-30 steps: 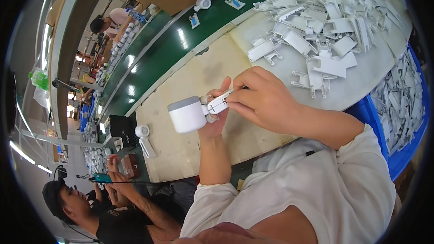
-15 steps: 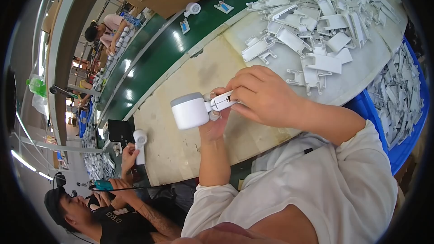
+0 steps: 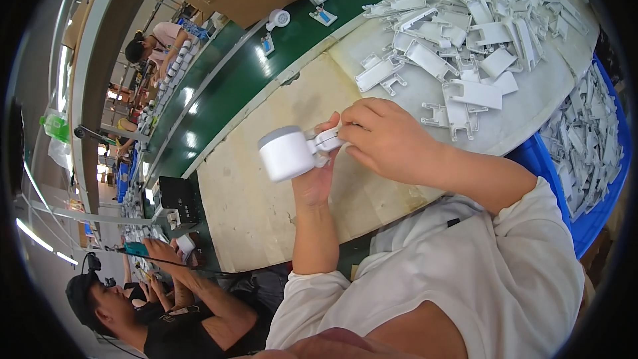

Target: The person assembles portable fans by attaching plastic handle covers onto the fan head and battery assemblies by hand.

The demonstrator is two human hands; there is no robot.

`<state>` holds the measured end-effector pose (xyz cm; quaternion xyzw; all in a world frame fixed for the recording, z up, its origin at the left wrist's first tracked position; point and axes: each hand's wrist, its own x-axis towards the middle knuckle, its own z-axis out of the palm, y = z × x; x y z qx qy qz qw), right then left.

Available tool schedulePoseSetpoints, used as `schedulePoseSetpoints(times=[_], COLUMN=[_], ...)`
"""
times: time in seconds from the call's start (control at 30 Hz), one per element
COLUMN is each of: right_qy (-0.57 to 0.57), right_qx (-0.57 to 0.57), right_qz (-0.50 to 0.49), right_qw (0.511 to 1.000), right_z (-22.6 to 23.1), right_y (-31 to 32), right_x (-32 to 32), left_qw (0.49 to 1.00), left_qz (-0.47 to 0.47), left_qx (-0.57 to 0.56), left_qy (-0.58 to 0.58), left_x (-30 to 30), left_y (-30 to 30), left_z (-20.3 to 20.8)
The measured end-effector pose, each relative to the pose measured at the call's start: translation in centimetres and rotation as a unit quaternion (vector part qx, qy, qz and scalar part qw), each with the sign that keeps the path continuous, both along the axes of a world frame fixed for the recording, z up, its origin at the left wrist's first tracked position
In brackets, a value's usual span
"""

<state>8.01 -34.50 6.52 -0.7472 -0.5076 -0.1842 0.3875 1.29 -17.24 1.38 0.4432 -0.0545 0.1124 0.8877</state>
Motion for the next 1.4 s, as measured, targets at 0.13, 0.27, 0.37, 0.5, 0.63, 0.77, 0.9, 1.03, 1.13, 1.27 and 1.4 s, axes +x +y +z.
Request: schedulePoseSetpoints(times=[0.13, 0.27, 0.37, 0.5, 0.63, 0.77, 0.9, 1.03, 1.13, 1.27, 1.4], right_qy=[0.033, 0.046, 0.049, 0.039, 0.082, 0.103, 0.118, 0.081, 0.021, 0.011, -0.057], right_qx=[-0.061, -0.069, -0.081, -0.121, -0.181, -0.212, -0.259, -0.261, -0.247, -0.205, -0.174], right_qz=[0.013, 0.038, 0.061, 0.103, 0.124, 0.109, 0.101, 0.153, 0.194, 0.216, 0.228], right_qw=[0.998, 0.996, 0.994, 0.987, 0.972, 0.966, 0.953, 0.950, 0.949, 0.955, 0.956], right_z=[-1.4, -0.7, -0.1, 0.3, 0.3, -0.3, -0.4, -0.4, 0.4, 1.6, 2.2], right_y=[-0.6, -1.6, -1.8, -0.5, 2.2, 6.1, 8.5, 7.3, 5.1, 4.0, 3.8], right_x=[0.7, 1.4, 2.5, 4.2, 7.6, 11.7, 13.9, 13.1, 13.4, 13.6, 13.0], left_qw=[0.974, 0.913, 0.858, 0.886, 0.801, 0.429, 0.399, 0.310, 0.074, 0.547, 0.539], left_qz=[0.091, 0.151, 0.208, 0.328, 0.422, 0.408, 0.383, 0.205, 0.306, 0.322, 0.379], left_qx=[0.182, 0.358, 0.451, 0.310, 0.380, 0.716, 0.690, 0.649, 0.804, 0.749, 0.707], left_qy=[0.098, 0.125, 0.130, 0.101, 0.191, 0.370, 0.467, 0.664, 0.504, 0.189, 0.257], left_x=[-0.4, -1.4, -2.9, -3.9, -6.2, -10.4, -13.1, -12.2, -6.9, 7.7, 21.1], left_y=[-0.9, 1.6, 5.7, 10.9, 20.2, 28.6, 33.4, 34.4, 30.3, 33.1, 34.3], left_z=[2.1, 1.9, 1.0, 2.2, 1.3, 0.1, -0.6, 1.9, 5.1, 2.5, -2.5])
